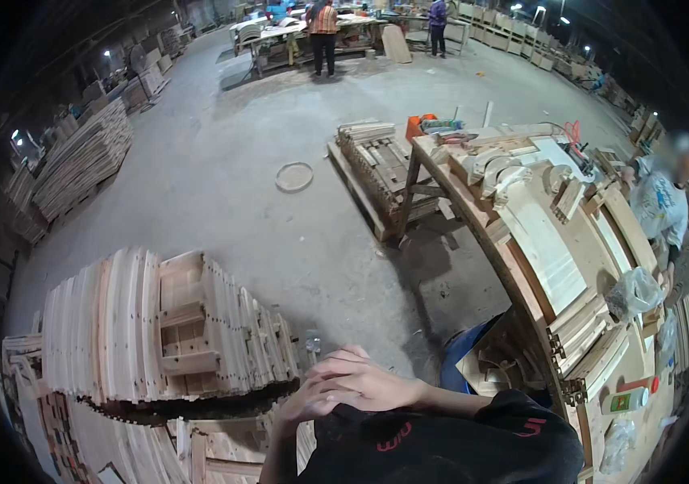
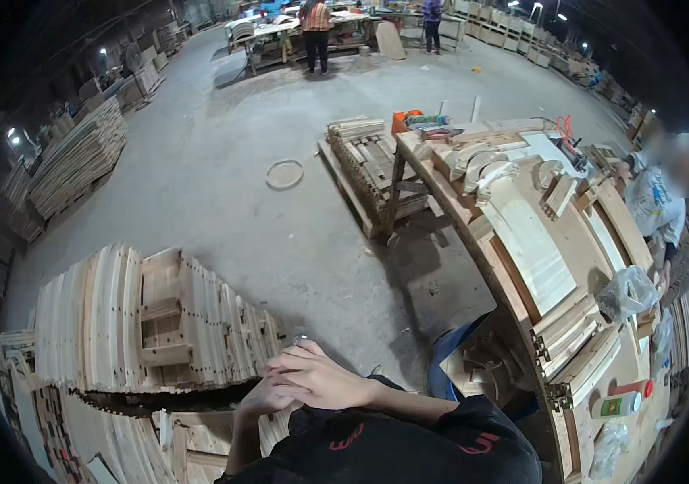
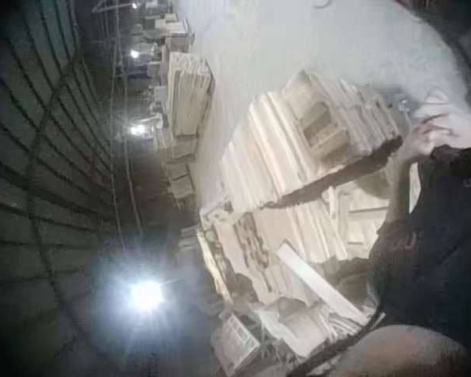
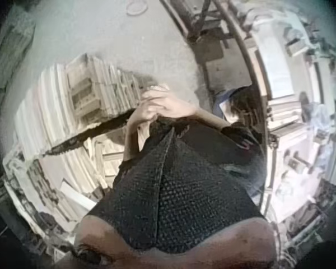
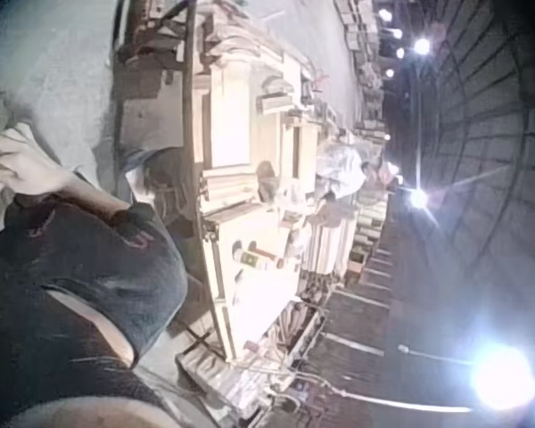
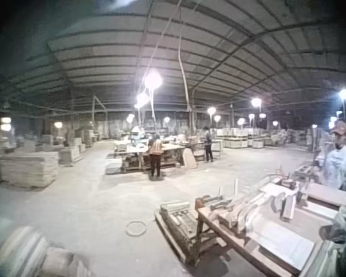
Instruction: Applying a substance, possibly wax or adhesive, to wooden furniture components in a workshop.
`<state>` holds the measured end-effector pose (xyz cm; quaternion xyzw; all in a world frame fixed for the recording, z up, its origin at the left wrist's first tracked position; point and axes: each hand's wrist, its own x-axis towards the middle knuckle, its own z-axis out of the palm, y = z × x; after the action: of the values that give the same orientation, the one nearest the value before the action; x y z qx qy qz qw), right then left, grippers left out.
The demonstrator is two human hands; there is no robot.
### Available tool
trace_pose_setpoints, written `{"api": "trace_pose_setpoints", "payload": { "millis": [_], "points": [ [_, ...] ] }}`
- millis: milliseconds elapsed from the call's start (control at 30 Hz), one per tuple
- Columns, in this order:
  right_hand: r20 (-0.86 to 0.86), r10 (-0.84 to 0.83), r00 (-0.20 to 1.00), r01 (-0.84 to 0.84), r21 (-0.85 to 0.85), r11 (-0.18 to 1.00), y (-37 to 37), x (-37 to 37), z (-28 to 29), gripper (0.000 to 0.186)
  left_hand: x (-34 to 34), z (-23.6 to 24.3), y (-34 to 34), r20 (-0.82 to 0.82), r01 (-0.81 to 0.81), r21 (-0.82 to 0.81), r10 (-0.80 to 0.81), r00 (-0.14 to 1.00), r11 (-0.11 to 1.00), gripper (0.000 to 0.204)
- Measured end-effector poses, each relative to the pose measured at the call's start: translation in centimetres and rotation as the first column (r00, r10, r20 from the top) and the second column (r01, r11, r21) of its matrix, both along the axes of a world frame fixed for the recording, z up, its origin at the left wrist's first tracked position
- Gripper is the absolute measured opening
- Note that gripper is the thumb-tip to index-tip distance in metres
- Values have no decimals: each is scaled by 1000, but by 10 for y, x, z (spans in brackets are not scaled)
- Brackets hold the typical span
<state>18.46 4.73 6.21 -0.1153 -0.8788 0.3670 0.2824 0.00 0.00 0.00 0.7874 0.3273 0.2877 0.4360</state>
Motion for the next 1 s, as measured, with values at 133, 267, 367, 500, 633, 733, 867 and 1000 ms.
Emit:
{"api": "trace_pose_setpoints", "payload": {
  "millis": [133,267,367,500,633,733,867,1000],
  "points": [
    [154,-156,976,127,185,974,0,12,6,32,30,20,0,-77,-97,73,103,992,993,20],
    [219,13,976,6,-85,996,6,27,-7,36,47,-15,-4,5,-88,-180,90,996,980,34],
    [80,206,975,-184,-219,958,13,40,-6,42,58,-24,5,87,-36,-322,68,994,946,44],
    [-140,233,962,-270,-401,875,16,58,-6,56,72,-26,15,195,40,-278,16,981,960,48],
    [176,-26,984,58,-175,983,11,71,-3,54,84,-26,24,299,102,-229,-30,954,968,52],
    [179,-123,976,142,-102,985,6,79,-9,50,87,-22,22,302,60,-183,-2,953,981,47],
    [31,-307,951,306,29,951,-2,85,-5,35,86,-20,31,37,84,-291,-77,996,953,42],
    [177,-401,899,389,101,916,-3,86,-15,27,91,-24,37,-131,146,-363,-206,970,920,31]
  ]
}}
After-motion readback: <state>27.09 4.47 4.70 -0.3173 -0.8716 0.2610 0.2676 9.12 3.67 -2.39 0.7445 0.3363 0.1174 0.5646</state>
